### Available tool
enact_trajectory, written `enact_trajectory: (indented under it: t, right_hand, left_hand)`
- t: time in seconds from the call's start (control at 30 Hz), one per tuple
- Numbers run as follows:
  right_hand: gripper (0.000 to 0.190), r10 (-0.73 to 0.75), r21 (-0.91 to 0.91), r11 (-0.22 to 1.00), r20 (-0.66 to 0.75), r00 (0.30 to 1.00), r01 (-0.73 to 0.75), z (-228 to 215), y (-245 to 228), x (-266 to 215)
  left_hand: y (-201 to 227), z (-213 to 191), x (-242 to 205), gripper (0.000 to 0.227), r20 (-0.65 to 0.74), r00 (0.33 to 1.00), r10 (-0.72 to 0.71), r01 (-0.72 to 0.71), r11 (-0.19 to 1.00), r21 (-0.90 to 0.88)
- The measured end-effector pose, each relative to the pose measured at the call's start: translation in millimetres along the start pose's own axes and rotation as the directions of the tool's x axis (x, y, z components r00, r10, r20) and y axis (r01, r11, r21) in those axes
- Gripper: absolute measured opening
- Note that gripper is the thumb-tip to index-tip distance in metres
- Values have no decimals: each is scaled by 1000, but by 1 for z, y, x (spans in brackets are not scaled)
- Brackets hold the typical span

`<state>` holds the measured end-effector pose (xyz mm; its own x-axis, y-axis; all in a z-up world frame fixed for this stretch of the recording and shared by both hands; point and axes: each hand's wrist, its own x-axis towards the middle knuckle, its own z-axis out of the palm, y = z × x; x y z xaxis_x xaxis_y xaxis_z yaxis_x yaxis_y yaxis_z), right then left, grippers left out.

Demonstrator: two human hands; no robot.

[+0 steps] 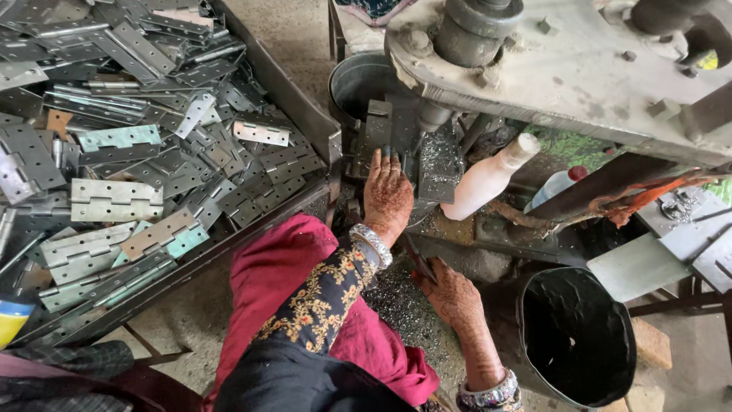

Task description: The person repeatedly picks up metal hinge pieces from a bin, places them under a drill press, and operates the machine to drill holes. After each cycle, the person removes the processed piece and places it into a collection bin. The task is performed continuously throughout the clip.

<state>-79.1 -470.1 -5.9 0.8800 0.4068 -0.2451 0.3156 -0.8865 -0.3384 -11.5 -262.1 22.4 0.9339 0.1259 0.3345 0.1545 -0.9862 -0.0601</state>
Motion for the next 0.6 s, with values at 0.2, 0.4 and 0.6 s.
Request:
enact_trajectory:
  t: [0.2,0.4,0.6]
  right_hand:
    - [53,-41,-18,999,-37,998,40,1,-1,4]
    - [50,-29,-31,999,-50,998,27,1,-2,-3]
    - [51,32,155,988,-80,996,-19,28,16,0]
  left_hand:
    - [-1,-21,-50,50,-257,965,-50,-22,962,-271]
    - [5,-9,-52,45,-322,946,-43,-14,985,-173]
    - [-1,-7,-30,37,-132,990,-42,16,981,-192]
